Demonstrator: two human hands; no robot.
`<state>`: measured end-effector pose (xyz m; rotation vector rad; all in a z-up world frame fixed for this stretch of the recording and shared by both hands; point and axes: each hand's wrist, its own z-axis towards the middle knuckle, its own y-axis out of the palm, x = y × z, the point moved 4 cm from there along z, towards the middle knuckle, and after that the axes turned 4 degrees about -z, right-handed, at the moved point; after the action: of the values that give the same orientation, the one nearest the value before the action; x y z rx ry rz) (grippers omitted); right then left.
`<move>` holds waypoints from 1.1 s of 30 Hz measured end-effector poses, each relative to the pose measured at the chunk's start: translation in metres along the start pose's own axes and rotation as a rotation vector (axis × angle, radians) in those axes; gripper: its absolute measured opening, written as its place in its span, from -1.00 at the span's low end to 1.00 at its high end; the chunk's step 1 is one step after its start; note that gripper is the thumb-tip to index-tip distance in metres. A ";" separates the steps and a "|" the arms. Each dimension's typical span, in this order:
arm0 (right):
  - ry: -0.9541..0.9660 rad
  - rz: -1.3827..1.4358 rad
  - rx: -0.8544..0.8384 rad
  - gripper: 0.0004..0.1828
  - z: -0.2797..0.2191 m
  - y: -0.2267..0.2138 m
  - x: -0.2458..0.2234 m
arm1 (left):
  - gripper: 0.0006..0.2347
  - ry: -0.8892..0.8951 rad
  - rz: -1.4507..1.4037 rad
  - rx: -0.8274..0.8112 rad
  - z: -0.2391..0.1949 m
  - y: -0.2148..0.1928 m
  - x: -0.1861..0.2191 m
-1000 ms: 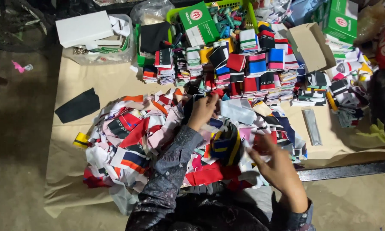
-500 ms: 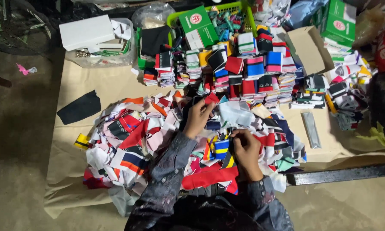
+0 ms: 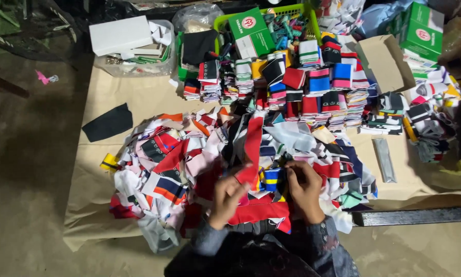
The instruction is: The person folds various colorful socks by hand, picking them from a large pile on a table, aligning them, and folding them into smaller bundles. The person handles the socks one at a time, turning them over and smoothing them out before placing them back on the pile.
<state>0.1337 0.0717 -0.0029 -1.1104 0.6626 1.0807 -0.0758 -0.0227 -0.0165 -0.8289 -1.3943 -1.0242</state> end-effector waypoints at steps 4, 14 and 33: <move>0.179 0.091 -0.258 -0.61 -0.010 0.001 -0.027 | -0.85 0.003 -0.322 -0.188 -0.030 0.025 0.008; 0.410 0.272 -0.549 -0.88 -0.028 0.001 -0.018 | -0.85 -0.006 -0.001 -0.641 -0.038 0.048 0.026; 0.658 0.701 -0.504 -0.91 -0.064 -0.021 0.000 | -0.49 -0.493 -0.238 -0.357 0.019 0.072 0.001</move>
<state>0.1580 0.0105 -0.0169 -1.7686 1.4219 1.5322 -0.0167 0.0217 -0.0068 -1.2614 -1.7830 -1.3356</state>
